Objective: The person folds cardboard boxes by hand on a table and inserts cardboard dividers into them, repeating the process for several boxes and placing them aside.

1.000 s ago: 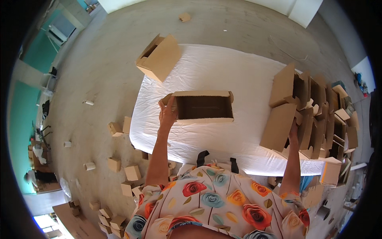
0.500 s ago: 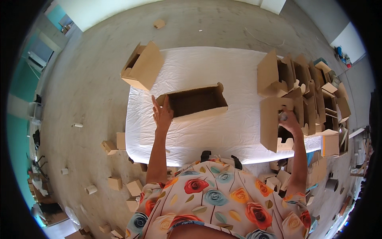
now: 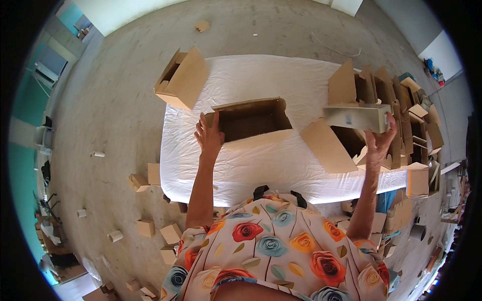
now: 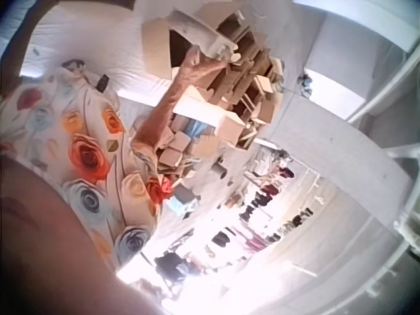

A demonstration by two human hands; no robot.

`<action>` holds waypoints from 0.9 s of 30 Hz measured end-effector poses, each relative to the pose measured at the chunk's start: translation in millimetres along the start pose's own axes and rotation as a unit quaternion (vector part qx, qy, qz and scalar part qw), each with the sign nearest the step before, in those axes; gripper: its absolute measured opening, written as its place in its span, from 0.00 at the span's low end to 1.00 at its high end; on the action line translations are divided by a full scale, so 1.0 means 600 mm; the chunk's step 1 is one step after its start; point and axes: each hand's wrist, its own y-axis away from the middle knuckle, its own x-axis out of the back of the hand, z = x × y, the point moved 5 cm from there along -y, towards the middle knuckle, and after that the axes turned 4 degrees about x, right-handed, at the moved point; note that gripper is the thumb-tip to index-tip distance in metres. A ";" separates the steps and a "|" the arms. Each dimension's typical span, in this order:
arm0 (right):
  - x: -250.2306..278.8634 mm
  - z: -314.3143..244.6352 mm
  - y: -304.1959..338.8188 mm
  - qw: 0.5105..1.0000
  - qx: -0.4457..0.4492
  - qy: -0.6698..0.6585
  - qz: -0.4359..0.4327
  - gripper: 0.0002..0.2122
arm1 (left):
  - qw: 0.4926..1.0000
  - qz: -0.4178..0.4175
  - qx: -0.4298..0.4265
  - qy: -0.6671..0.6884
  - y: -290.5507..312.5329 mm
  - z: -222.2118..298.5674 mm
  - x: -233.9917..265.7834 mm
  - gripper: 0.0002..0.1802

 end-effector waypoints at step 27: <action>-0.262 0.156 0.177 0.949 -0.168 0.014 -0.267 0.26 | 0.918 0.148 -0.033 0.365 0.041 0.020 0.050 0.27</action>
